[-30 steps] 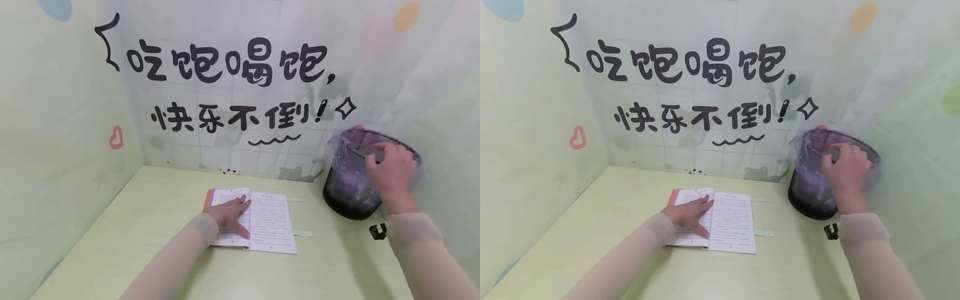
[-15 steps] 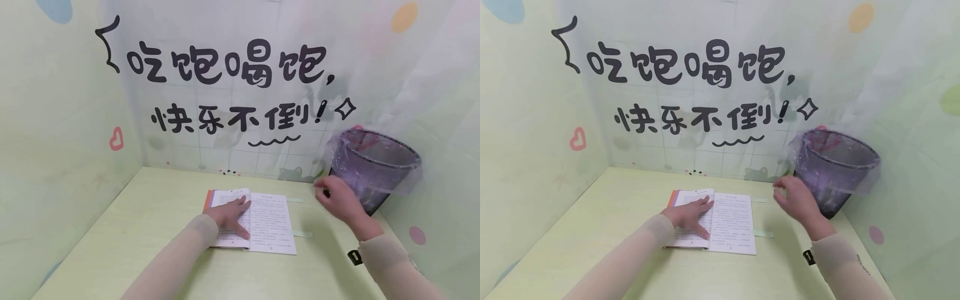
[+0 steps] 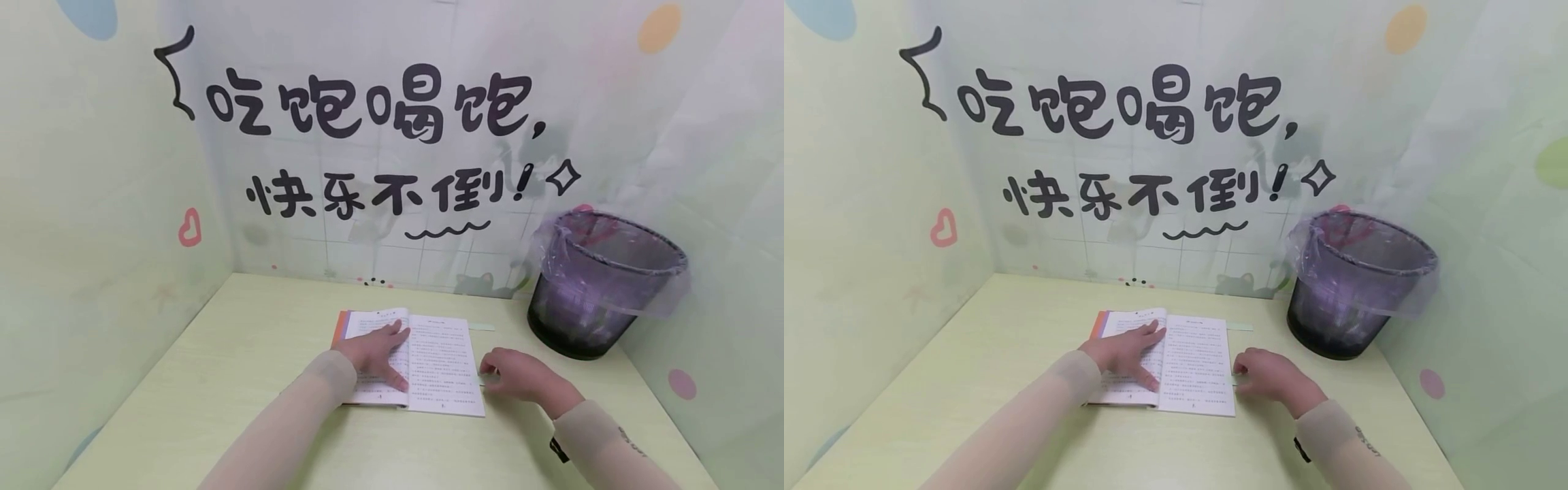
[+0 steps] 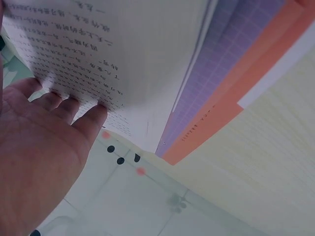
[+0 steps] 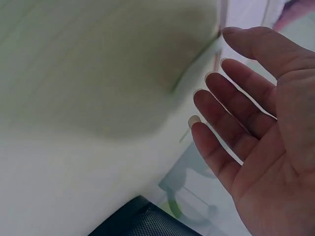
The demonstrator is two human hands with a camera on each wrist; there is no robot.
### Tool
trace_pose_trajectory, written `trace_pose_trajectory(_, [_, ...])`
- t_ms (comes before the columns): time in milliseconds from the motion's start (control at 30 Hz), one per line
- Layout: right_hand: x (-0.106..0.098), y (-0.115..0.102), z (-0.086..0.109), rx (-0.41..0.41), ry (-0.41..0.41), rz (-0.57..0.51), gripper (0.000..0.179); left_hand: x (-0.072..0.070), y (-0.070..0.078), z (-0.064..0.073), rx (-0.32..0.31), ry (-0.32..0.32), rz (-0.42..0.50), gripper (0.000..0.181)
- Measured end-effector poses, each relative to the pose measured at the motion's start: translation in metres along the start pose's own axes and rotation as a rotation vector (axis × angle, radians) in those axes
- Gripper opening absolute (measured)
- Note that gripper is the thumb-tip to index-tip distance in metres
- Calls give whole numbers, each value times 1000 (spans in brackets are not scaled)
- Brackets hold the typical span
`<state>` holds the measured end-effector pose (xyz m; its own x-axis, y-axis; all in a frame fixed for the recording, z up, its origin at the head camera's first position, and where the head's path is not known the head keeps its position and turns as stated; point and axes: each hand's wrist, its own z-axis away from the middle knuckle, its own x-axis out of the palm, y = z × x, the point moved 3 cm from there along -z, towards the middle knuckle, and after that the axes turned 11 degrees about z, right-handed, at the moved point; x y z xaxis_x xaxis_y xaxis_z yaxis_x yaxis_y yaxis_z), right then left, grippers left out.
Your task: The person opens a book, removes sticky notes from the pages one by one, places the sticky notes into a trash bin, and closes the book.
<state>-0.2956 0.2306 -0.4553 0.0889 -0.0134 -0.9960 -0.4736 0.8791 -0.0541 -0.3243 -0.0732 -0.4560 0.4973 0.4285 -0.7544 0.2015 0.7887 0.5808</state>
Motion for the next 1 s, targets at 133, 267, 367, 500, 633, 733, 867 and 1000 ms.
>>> trace_pose_trajectory(133, [4,-8,-2,20,36,94,12,0,0,0,2,4,3,122])
trace_pose_trajectory(267, [4,-13,-3,42,61,144,14,-1,0,-1,2,7,13,122])
trace_pose_trajectory(367, [3,-15,-4,46,59,155,13,0,0,-1,2,5,23,122])
trace_pose_trajectory(500, [2,-15,-5,51,47,133,8,0,-1,-1,0,7,24,122])
trace_pose_trajectory(633, [1,-13,-5,62,28,89,6,1,-2,-1,-2,7,24,122])
trace_pose_trajectory(733, [1,-12,-4,62,23,74,9,1,-2,-2,2,4,23,122])
trace_pose_trajectory(867, [0,-11,-3,55,33,76,11,1,-2,-2,3,3,25,122])
trace_pose_trajectory(1000, [0,-12,-3,62,41,83,12,1,-2,-1,3,2,30,122])
